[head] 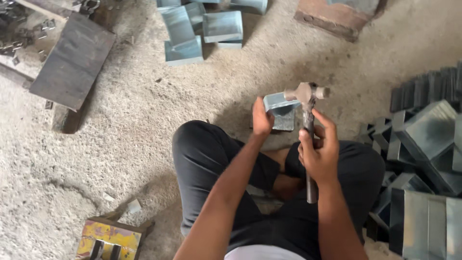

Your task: The person sits on the floor and uses a hammer to strike a small metal piece placed on a metal block. They repeatedly pick up metal pieces, position them, and hammer them to shape or flatten them.

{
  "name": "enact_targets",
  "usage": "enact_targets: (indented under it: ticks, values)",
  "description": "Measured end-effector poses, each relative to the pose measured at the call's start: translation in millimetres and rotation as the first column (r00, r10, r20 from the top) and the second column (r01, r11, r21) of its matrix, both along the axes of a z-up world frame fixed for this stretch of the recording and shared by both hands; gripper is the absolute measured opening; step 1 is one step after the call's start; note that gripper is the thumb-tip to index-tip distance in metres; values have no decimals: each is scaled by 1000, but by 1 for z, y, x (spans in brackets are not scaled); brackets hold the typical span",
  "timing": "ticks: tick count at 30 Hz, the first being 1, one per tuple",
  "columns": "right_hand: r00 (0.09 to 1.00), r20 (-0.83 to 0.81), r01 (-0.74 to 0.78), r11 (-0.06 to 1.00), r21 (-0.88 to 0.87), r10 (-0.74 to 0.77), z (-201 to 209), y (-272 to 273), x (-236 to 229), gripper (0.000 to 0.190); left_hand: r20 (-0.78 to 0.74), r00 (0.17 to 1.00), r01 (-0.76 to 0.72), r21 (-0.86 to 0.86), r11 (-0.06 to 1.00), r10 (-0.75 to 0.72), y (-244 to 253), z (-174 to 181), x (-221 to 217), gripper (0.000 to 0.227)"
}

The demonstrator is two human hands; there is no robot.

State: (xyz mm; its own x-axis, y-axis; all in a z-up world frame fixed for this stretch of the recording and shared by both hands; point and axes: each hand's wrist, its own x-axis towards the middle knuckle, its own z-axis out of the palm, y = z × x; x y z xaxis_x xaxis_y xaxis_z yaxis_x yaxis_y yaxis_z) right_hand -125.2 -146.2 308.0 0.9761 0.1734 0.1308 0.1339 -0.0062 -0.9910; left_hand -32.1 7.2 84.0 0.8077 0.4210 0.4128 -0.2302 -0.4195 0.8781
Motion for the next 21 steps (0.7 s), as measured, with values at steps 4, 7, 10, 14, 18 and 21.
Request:
enact_targets:
  ticks: [4, 7, 10, 14, 18, 21]
  values:
    - [976, 211, -37, 992, -118, 61, 6, 23, 3, 45, -28, 999, -40, -139, 989, 37, -11, -34, 6, 49]
    - [899, 406, 27, 906, -422, 163, -8, 46, 25, 43, 15, 1000, -13, -110, 994, 15, -4, -46, 2, 54]
    - [884, 413, 30, 857, -515, 218, -14, 58, 40, 44, 70, 997, -21, -86, 996, 27, 0, -43, 11, 57]
    - [974, 222, 44, 909, -413, 54, -19, 46, 33, 45, 16, 1000, -21, -149, 989, 24, -8, -41, 6, 48]
    - [866, 449, 12, 891, -455, 218, -23, 49, 40, 44, 44, 999, -21, -146, 989, 27, -3, -32, 10, 48]
    - [881, 416, 41, 842, -539, 224, -33, 51, 47, 46, 118, 993, 5, -133, 991, 11, -5, -36, 17, 51]
